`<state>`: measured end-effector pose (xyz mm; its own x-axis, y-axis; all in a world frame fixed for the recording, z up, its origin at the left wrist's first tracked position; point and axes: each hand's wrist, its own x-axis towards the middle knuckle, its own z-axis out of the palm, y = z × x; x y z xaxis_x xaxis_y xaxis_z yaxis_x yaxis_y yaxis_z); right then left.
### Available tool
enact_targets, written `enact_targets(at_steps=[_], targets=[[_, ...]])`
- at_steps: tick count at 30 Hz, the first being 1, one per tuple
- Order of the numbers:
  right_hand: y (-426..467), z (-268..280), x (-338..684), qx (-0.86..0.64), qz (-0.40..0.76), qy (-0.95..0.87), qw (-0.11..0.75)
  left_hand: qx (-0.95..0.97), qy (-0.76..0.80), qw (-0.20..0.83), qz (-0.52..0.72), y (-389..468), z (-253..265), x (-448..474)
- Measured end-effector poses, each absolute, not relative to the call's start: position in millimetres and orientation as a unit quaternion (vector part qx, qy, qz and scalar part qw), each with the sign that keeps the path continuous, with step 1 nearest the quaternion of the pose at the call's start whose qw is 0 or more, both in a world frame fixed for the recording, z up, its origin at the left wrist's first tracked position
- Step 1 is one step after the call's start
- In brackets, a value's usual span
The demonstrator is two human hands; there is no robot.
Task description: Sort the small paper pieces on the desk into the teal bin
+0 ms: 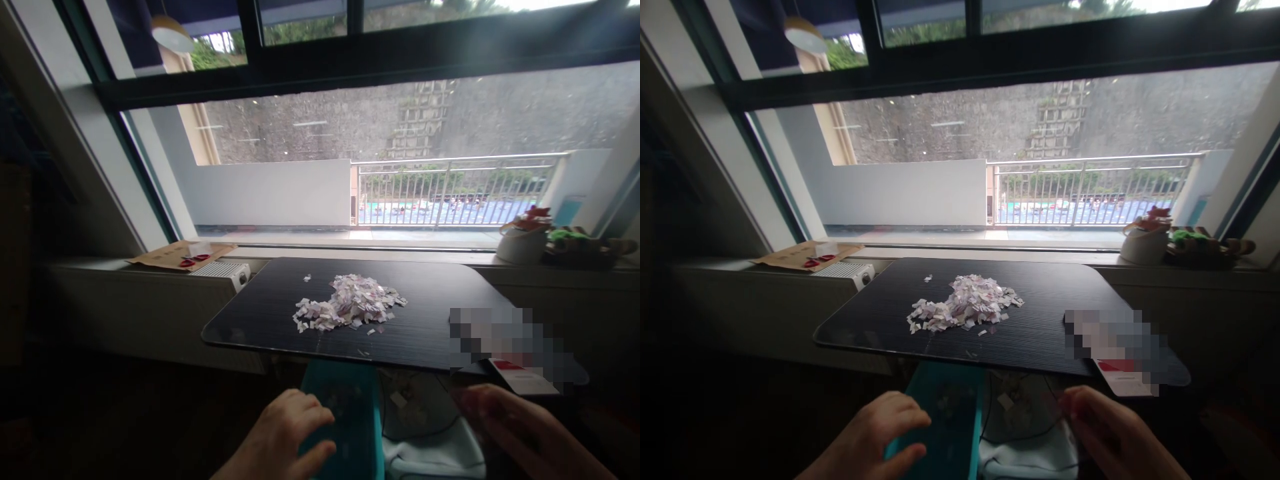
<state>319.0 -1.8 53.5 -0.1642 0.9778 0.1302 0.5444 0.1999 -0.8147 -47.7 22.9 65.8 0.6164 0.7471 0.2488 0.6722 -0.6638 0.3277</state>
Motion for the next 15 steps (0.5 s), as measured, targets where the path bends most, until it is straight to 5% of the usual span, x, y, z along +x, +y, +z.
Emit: enact_targets(at_steps=[9, 15], targets=[[107.5, 81.3, 282.0, -0.515, 0.205, -0.77, 0.318, 0.817, 0.473, 0.02, 0.329, 98.9, 74.7, -48.2], [130.6, 81.9, 264.0, -0.528, 0.097, -0.791, 0.295, 0.831, 0.448, 0.06, 0.325, 105.0, 52.4, -35.7]])
